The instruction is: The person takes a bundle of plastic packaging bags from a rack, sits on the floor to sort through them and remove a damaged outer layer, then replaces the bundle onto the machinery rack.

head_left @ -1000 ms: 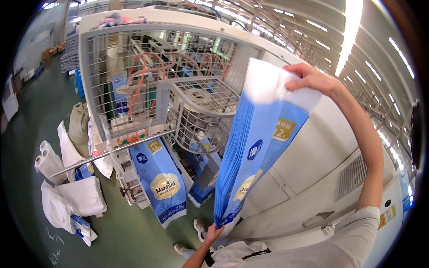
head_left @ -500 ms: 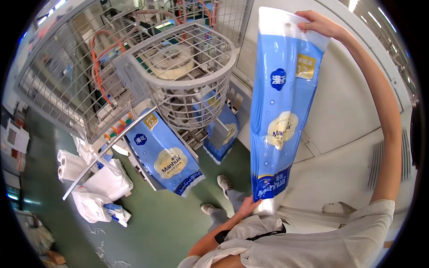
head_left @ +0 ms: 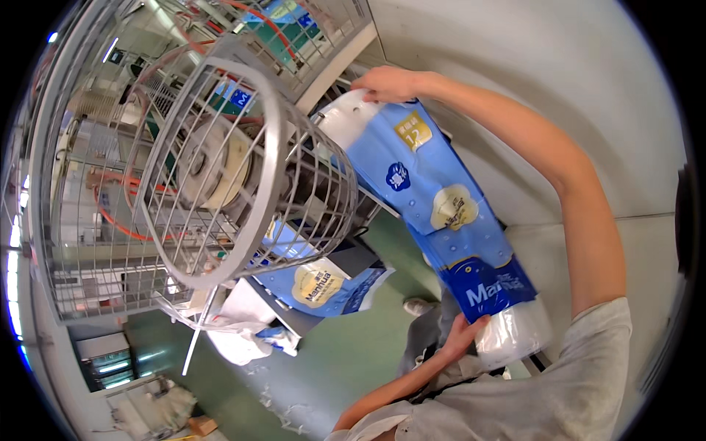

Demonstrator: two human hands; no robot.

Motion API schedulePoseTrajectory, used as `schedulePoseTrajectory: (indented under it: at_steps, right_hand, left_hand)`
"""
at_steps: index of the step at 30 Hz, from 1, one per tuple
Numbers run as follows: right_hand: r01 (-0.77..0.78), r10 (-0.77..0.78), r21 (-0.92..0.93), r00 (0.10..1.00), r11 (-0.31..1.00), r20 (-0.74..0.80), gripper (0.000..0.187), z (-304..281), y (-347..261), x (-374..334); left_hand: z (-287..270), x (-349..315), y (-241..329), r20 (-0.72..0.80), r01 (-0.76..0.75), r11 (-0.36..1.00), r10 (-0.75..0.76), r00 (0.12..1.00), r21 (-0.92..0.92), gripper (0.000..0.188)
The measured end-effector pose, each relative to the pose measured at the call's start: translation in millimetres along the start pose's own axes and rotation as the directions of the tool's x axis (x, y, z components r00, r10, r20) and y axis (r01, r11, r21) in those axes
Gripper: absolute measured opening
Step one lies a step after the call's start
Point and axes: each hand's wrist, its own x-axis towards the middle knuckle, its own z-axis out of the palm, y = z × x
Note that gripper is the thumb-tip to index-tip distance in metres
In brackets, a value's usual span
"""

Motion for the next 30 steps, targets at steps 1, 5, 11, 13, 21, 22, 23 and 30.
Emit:
schedulePoseTrajectory:
  at_steps: [1,5,11,13,21,22,23,30]
  right_hand:
    - [0.009,-0.009,-0.002,1.0,1.0,-0.018,0.033,14,12,9]
    - [0.132,-0.13,0.029,0.99,0.991,-0.047,0.033,60,22,62]
    - [0.144,-0.14,0.046,0.987,0.988,-0.079,0.036,101,46,117]
    - [0.144,-0.137,0.041,0.981,0.989,-0.137,0.038,107,63,121]
    - [0.173,-0.162,0.025,0.959,0.985,-0.232,0.045,108,86,109]
    - [0.176,-0.165,0.029,0.96,0.984,-0.225,0.045,104,86,104]
    - [0.169,-0.155,0.058,0.969,0.984,-0.191,0.043,93,73,105]
    - [0.09,-0.068,0.102,0.978,0.991,-0.196,0.035,79,82,83]
  left_hand:
    - [-1,4,2,0.039,0.033,0.999,-0.034,0.999,0.016,0.028]
    - [15,22,39,-0.019,0.059,0.998,-0.059,0.998,0.023,0.028]
    - [34,38,71,-0.094,0.078,0.996,-0.074,0.993,0.039,0.029]
    - [37,42,75,-0.099,0.082,0.995,-0.077,0.992,0.054,0.03]
    - [34,28,68,-0.136,0.114,0.99,-0.102,0.985,0.08,0.024]
    - [31,26,66,-0.151,0.127,0.989,-0.115,0.982,0.076,0.025]
    - [31,23,66,-0.183,0.12,0.991,-0.105,0.977,0.067,0.025]
    - [26,24,64,-0.184,0.189,0.982,-0.185,0.965,0.008,0.034]
